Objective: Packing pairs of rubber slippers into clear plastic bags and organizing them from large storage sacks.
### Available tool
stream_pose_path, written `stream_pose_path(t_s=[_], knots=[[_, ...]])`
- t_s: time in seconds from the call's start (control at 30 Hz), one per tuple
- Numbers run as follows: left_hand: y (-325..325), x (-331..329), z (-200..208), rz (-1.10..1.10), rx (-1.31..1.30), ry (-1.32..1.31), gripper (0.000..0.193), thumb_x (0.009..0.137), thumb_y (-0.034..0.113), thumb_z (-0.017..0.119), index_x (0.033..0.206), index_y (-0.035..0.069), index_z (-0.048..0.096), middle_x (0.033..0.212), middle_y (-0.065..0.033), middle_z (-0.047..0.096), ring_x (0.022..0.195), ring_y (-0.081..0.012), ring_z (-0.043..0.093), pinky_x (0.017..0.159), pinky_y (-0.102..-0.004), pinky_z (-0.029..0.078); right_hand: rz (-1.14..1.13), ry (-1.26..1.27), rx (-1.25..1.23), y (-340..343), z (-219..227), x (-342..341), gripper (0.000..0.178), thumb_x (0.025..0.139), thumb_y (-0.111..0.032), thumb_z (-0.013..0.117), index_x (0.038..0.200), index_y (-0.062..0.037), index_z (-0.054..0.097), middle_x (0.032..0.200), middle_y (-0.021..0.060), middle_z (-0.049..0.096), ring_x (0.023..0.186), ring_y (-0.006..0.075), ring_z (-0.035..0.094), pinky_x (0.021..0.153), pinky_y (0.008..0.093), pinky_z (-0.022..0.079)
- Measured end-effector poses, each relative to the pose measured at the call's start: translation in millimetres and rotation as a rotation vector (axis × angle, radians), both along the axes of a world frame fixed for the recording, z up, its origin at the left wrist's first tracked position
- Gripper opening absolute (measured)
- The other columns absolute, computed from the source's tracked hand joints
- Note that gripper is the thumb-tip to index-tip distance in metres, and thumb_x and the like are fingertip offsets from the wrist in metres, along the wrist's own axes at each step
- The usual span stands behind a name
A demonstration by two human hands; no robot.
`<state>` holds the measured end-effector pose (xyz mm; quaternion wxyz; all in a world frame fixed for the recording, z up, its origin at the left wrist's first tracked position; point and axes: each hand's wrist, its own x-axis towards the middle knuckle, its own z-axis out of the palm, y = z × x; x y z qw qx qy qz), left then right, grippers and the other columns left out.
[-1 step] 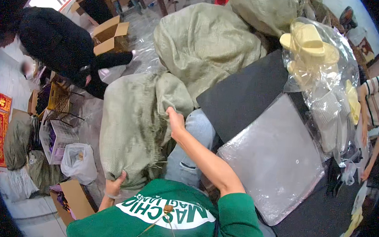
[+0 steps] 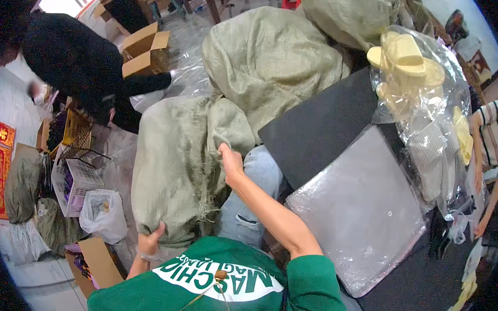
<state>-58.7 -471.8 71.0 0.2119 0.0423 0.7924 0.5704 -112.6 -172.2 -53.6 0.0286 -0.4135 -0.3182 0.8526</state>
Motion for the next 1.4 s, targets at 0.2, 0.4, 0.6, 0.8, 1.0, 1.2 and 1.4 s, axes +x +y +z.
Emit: stream_pose_path(t_s=[0.2, 0.4, 0.6, 0.8, 1.0, 1.2, 1.4], knots=[[-9.8, -104.2, 0.1, -0.100, -0.558, 1.404, 0.029, 0.091, 0.003, 0.052, 0.119, -0.005, 0.056, 0.117, -0.0195, 0.058, 0.106, -0.0297, 0.056, 0.093, -0.0385, 0.043, -0.062, 0.109, -0.071, 25.4, 17.6, -6.5, 0.026, 0.081, -0.024, 0.055, 0.094, -0.0023, 0.061, 0.090, 0.0061, 0.062, 0.079, 0.0191, 0.059, 0.073, 0.0348, 0.049], [-13.2, -265.4, -47.9, 0.362, 0.369, 0.358, 0.035, 0.087, 0.020, 0.064, 0.114, -0.002, 0.060, 0.108, -0.0116, 0.063, 0.094, -0.0238, 0.062, 0.080, -0.0344, 0.050, -0.093, 0.141, -0.214, 52.8, 4.9, -41.4, 0.036, 0.092, -0.020, 0.040, 0.119, -0.0002, 0.052, 0.117, 0.0126, 0.059, 0.103, 0.0266, 0.059, 0.092, 0.0424, 0.048], [2.1, -397.6, -77.4, 0.459, 0.475, 0.287, 0.031, 0.085, 0.022, 0.068, 0.104, -0.001, 0.063, 0.099, -0.0087, 0.065, 0.083, -0.0221, 0.064, 0.073, -0.0358, 0.052, -0.118, 0.233, -0.241, 84.6, 23.6, -56.8, 0.033, 0.100, -0.017, 0.029, 0.123, 0.0017, 0.044, 0.123, 0.0178, 0.054, 0.112, 0.0323, 0.055, 0.097, 0.0511, 0.045], [79.5, -473.7, -5.3, 0.469, 0.244, 0.538, 0.034, 0.081, 0.028, 0.071, 0.097, -0.002, 0.067, 0.094, -0.0096, 0.068, 0.079, -0.0183, 0.063, 0.073, -0.0341, 0.049, -0.279, 0.157, -0.189, 103.7, 21.5, -37.6, 0.033, 0.096, -0.014, 0.036, 0.124, -0.0007, 0.045, 0.122, 0.0177, 0.054, 0.103, 0.0329, 0.059, 0.082, 0.0512, 0.053], [160.9, -474.0, -28.8, 0.166, 0.179, 0.722, 0.039, 0.082, 0.031, 0.069, 0.108, 0.002, 0.065, 0.096, -0.0067, 0.067, 0.085, -0.0164, 0.059, 0.077, -0.0324, 0.046, -0.047, 0.019, 0.034, 103.4, 3.0, -44.2, 0.033, 0.094, -0.011, 0.038, 0.124, 0.0018, 0.045, 0.119, 0.0177, 0.056, 0.103, 0.0317, 0.060, 0.084, 0.0517, 0.051], [52.0, -450.1, -173.6, 0.183, -0.381, 0.397, 0.043, 0.082, 0.034, 0.068, 0.110, 0.002, 0.065, 0.094, -0.0083, 0.068, 0.074, -0.0150, 0.058, 0.070, -0.0335, 0.047, -0.168, 0.022, -0.134, 107.9, 6.3, -34.3, 0.033, 0.097, -0.006, 0.034, 0.129, 0.0003, 0.039, 0.125, 0.0199, 0.051, 0.114, 0.0329, 0.054, 0.089, 0.0547, 0.049], [6.1, -361.9, -228.7, -0.099, -0.436, 0.341, 0.075, 0.075, 0.034, 0.074, 0.132, -0.004, 0.043, 0.109, -0.0212, 0.062, 0.103, -0.0263, 0.060, 0.088, -0.0373, 0.045, 0.155, -0.074, 0.131, 106.7, 2.5, -35.1, 0.031, 0.094, -0.005, 0.040, 0.122, 0.0070, 0.045, 0.113, 0.0194, 0.059, 0.100, 0.0316, 0.063, 0.086, 0.0454, 0.053]])
